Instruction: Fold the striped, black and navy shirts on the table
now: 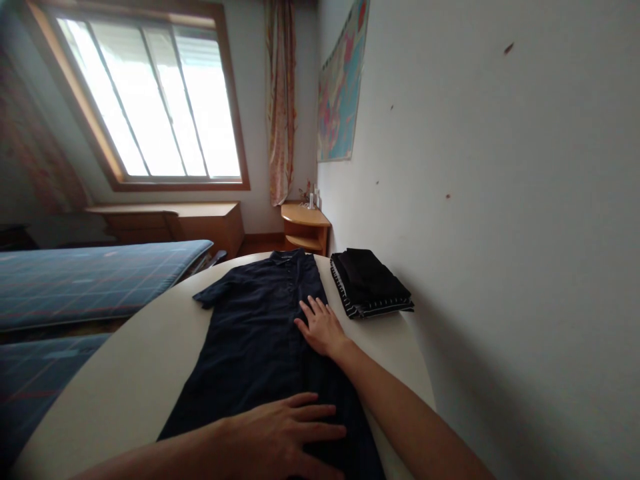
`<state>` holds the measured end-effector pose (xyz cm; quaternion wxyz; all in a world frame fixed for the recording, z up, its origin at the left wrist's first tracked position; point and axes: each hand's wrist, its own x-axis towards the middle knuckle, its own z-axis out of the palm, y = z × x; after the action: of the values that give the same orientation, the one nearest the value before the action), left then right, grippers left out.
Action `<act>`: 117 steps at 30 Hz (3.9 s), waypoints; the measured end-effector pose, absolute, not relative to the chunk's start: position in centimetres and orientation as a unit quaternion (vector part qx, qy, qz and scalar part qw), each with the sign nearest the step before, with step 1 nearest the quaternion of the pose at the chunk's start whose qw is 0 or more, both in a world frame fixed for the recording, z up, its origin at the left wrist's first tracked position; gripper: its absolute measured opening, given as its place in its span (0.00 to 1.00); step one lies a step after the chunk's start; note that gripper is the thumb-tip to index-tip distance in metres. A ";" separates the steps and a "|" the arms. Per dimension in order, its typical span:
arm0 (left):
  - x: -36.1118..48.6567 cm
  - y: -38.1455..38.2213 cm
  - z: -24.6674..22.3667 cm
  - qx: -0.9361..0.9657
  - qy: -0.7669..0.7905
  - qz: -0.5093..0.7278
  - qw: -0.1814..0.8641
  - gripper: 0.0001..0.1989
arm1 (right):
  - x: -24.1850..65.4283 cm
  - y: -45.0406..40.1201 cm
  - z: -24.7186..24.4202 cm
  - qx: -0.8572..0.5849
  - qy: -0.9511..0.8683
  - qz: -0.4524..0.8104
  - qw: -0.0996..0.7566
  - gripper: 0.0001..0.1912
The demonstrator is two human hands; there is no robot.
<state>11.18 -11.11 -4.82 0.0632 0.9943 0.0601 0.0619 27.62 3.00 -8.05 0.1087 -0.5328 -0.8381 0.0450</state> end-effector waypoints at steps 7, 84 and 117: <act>10.9 -10.6 -4.6 0.982 0.126 0.064 0.129 0.24 | 28.8 2.9 -8.8 -0.503 -0.853 0.100 0.092 0.36; -4.7 6.7 -1.4 0.617 0.700 0.360 0.010 0.16 | 25.3 8.3 -10.1 -0.625 -0.753 0.036 0.201 0.24; -6.6 -0.2 -8.5 0.689 0.681 0.245 0.048 0.12 | 15.1 11.6 -7.6 -0.629 -0.739 0.097 0.221 0.15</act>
<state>-6.58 -0.20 -8.51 0.0484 0.6887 0.6808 0.2447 15.08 11.63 -7.63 0.2214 -0.6288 -0.7390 0.0973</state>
